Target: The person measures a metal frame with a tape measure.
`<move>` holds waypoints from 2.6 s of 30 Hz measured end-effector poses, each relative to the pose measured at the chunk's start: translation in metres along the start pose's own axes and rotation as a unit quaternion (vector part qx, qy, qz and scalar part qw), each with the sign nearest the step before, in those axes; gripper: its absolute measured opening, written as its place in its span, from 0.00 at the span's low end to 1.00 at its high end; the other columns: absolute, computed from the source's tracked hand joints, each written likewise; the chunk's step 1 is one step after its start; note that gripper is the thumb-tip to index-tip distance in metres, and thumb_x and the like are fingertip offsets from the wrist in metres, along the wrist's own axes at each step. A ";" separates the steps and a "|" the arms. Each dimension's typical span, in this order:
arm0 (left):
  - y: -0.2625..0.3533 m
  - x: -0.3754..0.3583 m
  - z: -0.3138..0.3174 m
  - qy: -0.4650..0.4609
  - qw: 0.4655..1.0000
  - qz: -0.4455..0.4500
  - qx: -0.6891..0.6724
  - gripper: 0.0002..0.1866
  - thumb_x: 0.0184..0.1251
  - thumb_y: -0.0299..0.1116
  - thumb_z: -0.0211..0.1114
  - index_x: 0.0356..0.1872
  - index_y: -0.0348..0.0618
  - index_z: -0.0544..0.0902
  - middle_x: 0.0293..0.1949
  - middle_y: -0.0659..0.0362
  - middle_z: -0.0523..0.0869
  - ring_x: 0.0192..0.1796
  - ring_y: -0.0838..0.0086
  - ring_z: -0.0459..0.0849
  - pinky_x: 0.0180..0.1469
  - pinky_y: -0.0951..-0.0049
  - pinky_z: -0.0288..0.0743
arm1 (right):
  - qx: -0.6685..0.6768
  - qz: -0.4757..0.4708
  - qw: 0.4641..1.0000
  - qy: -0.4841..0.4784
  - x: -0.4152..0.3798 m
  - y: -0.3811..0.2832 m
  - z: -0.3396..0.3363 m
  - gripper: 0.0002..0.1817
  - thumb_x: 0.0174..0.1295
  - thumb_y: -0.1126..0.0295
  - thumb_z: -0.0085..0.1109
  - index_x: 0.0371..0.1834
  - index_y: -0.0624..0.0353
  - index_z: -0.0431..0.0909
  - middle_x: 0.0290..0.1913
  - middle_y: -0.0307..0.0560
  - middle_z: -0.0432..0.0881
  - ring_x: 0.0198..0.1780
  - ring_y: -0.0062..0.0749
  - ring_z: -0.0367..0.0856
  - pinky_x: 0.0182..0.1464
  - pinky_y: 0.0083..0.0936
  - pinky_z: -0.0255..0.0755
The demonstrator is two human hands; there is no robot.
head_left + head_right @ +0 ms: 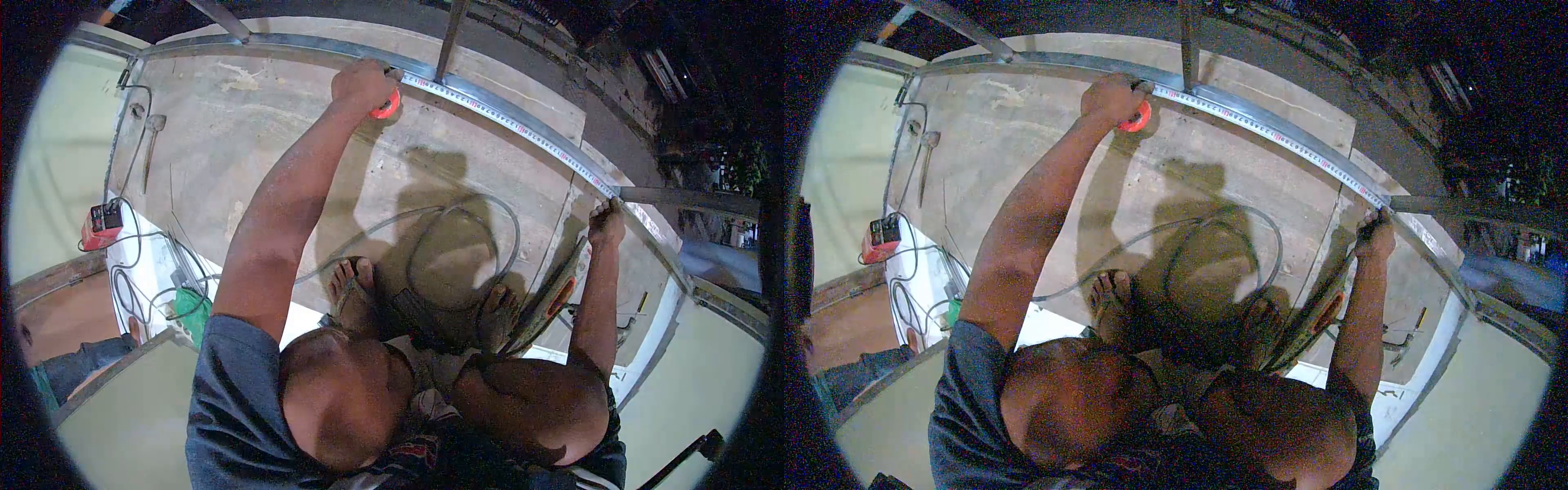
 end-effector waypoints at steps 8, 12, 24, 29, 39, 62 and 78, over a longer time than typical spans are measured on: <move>-0.001 -0.002 -0.002 0.012 1.000 -0.007 -0.002 0.29 0.65 0.58 0.58 0.48 0.41 0.85 0.50 0.47 0.86 0.55 0.54 0.84 0.56 0.56 0.77 | 0.001 -0.002 1.000 -0.012 0.004 0.001 -0.002 0.05 0.70 0.64 0.55 0.38 0.50 0.75 0.26 0.34 0.73 0.26 0.24 0.71 0.29 0.24 0.67; 0.001 -0.004 -0.004 0.003 1.000 0.011 -0.005 0.26 0.64 0.55 0.59 0.47 0.42 0.86 0.50 0.48 0.86 0.55 0.54 0.84 0.57 0.57 0.77 | 0.008 -0.009 1.000 -0.029 -0.004 0.000 0.003 0.06 0.70 0.62 0.54 0.38 0.49 0.75 0.25 0.33 0.73 0.25 0.23 0.70 0.28 0.24 0.66; -0.002 0.001 0.002 -0.025 1.000 0.016 -0.002 0.33 0.64 0.64 0.55 0.54 0.47 0.83 0.54 0.50 0.84 0.57 0.53 0.82 0.59 0.55 0.75 | -0.005 -0.010 1.000 0.013 0.000 0.000 0.001 0.07 0.72 0.63 0.53 0.40 0.52 0.75 0.26 0.35 0.74 0.25 0.23 0.71 0.27 0.22 0.68; -0.009 0.013 0.017 0.022 0.999 0.042 0.013 0.29 0.64 0.61 0.55 0.54 0.50 0.84 0.54 0.51 0.84 0.58 0.53 0.82 0.60 0.55 0.75 | -0.002 -0.016 1.000 -0.004 0.004 0.002 -0.002 0.07 0.71 0.62 0.54 0.41 0.53 0.76 0.27 0.36 0.73 0.26 0.24 0.71 0.28 0.23 0.68; 0.003 -0.003 -0.005 -0.038 0.999 -0.023 0.011 0.25 0.65 0.56 0.57 0.52 0.49 0.84 0.55 0.52 0.84 0.59 0.58 0.81 0.60 0.58 0.74 | -0.011 -0.032 0.998 0.051 -0.004 0.000 0.004 0.08 0.72 0.61 0.53 0.42 0.52 0.76 0.29 0.35 0.73 0.27 0.24 0.70 0.27 0.23 0.67; 0.006 -0.009 -0.012 -0.038 0.999 -0.014 0.013 0.26 0.65 0.55 0.57 0.53 0.48 0.84 0.55 0.52 0.84 0.58 0.56 0.82 0.59 0.57 0.76 | -0.010 -0.010 1.000 0.008 -0.005 -0.001 0.005 0.06 0.72 0.63 0.52 0.37 0.50 0.73 0.25 0.34 0.71 0.26 0.23 0.69 0.28 0.22 0.67; 0.000 -0.001 -0.001 -0.035 0.999 -0.001 0.007 0.38 0.65 0.68 0.52 0.55 0.41 0.81 0.56 0.46 0.82 0.59 0.52 0.81 0.60 0.55 0.75 | -0.006 -0.025 1.000 0.010 0.013 0.003 -0.012 0.11 0.67 0.64 0.60 0.47 0.59 0.78 0.34 0.40 0.78 0.30 0.28 0.74 0.28 0.26 0.73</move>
Point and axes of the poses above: each hand's wrist, its own x-axis towards the middle knuckle, its own z-axis out of the palm, y = z × x, the point moved 5 cm from there along x, towards the middle knuckle
